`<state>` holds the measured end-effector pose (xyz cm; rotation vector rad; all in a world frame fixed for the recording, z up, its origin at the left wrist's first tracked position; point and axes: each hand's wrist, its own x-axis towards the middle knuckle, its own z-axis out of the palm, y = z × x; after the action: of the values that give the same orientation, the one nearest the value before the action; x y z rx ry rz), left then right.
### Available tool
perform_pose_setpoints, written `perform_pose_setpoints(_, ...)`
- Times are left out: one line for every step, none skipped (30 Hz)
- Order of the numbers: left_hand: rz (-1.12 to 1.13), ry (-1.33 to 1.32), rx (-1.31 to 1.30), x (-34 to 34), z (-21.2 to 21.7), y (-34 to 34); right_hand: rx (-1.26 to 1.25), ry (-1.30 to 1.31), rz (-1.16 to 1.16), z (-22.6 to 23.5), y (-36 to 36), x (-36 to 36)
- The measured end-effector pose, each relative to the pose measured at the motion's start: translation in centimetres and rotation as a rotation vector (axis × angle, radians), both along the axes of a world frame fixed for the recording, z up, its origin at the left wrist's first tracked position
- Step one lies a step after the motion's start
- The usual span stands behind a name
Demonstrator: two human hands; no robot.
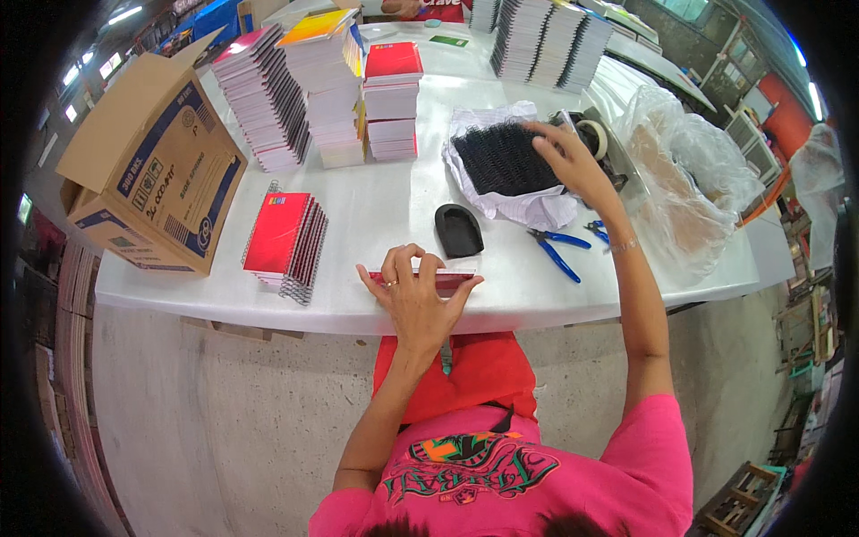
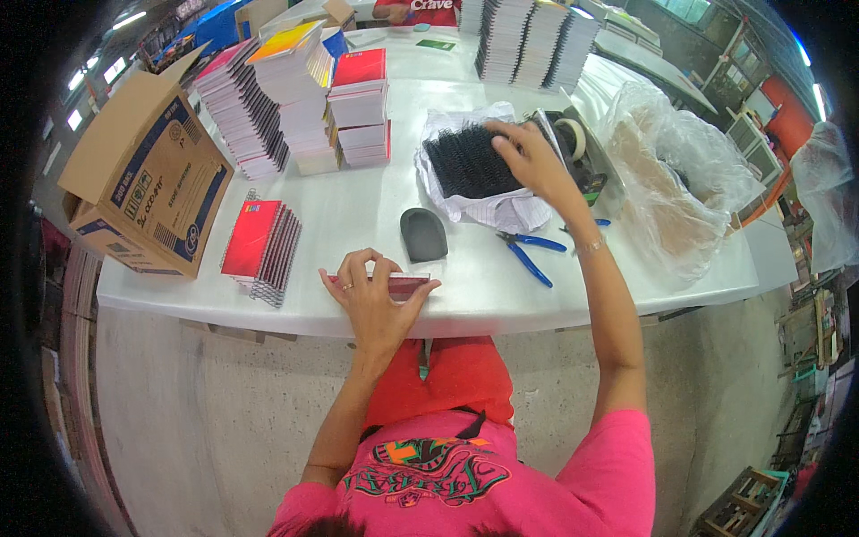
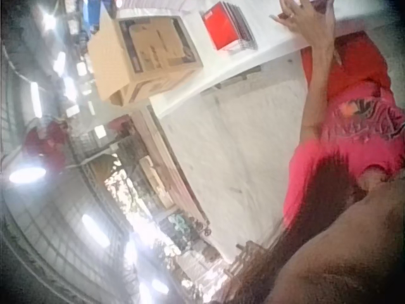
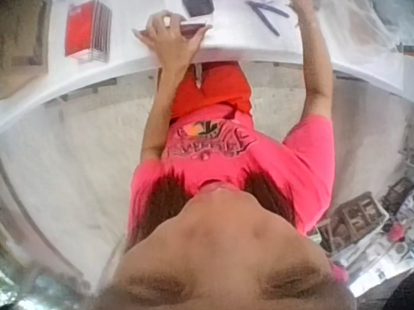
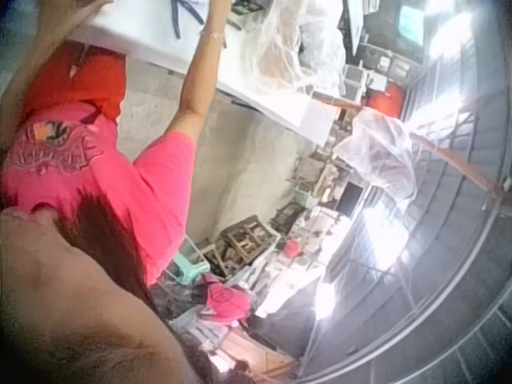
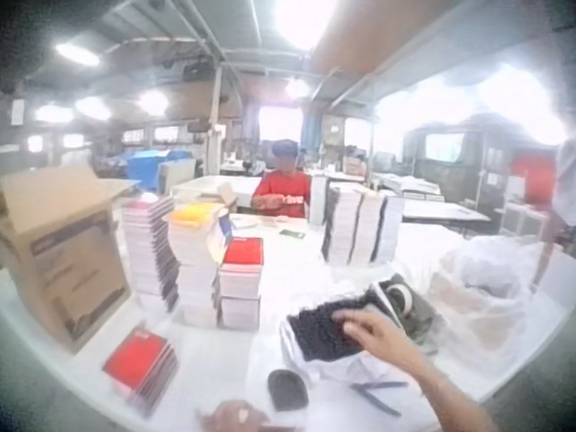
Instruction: The person manually inserts a plastic spiral coil into the punched holes of small red notebooks, trims the excess coil with pliers, and then stacks the finished notebooks on a table.
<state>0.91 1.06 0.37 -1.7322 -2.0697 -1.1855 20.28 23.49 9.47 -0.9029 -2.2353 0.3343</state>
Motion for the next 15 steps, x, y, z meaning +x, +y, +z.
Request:
perform_pose_setpoints(-0.006,-0.002,0.006,0.1,0.0,0.0,-0.124,0.027,0.068,0.2,-2.1,0.0)
perform_pose_setpoints(-0.013,-0.003,0.014,0.2,0.0,0.2,-0.248,0.053,0.129,0.2,-4.0,0.1)
perform_pose_setpoints(-0.012,0.0,0.021,0.1,-0.1,0.2,-0.249,0.071,0.169,-0.3,-5.8,-0.2)
perform_pose_setpoints(-0.015,0.002,0.029,0.1,-0.1,0.2,-0.248,0.086,0.204,-0.8,-7.7,-0.6)
perform_pose_setpoints(-0.011,0.01,0.027,0.0,-0.2,0.3,-0.248,0.103,0.24,-1.3,-9.2,-0.9)
perform_pose_setpoints(-0.007,0.018,0.024,-0.1,-0.3,0.3,-0.303,0.091,0.221,-1.6,-10.4,-1.1)
perform_pose_setpoints(-0.007,0.025,0.022,-0.1,-0.4,0.4,-0.358,0.078,0.199,-1.9,-11.5,-1.1)
perform_pose_setpoints(-0.005,0.031,0.016,-0.1,-0.4,0.4,-0.413,0.065,0.177,-2.3,-12.3,-1.1)
perform_pose_setpoints(-0.002,0.037,0.01,-0.1,-0.5,0.5,-0.441,0.048,0.166,-3.0,-12.7,-1.1)
perform_pose_setpoints(-0.005,0.043,0.007,0.0,-0.4,0.6,-0.445,0.087,0.181,-3.7,-12.9,-1.0)
perform_pose_setpoints(-0.006,0.039,-0.001,0.1,-0.3,0.6,-0.448,0.126,0.197,-4.4,-13.1,-1.0)
perform_pose_setpoints(-0.007,0.036,-0.008,0.2,-0.2,0.7,-0.452,0.164,0.214,-4.8,-13.4,-0.9)
perform_pose_setpoints(-0.004,0.033,-0.016,0.2,-0.2,0.7,-0.467,0.107,0.196,-4.7,-13.5,-0.9)
perform_pose_setpoints(-0.003,0.037,-0.019,0.2,-0.2,0.7,-0.477,0.1,0.191,-4.7,-13.7,-1.0)
perform_pose_setpoints(-0.001,0.042,-0.022,0.1,-0.3,0.7,-0.487,0.093,0.186,-4.7,-13.8,-1.1)
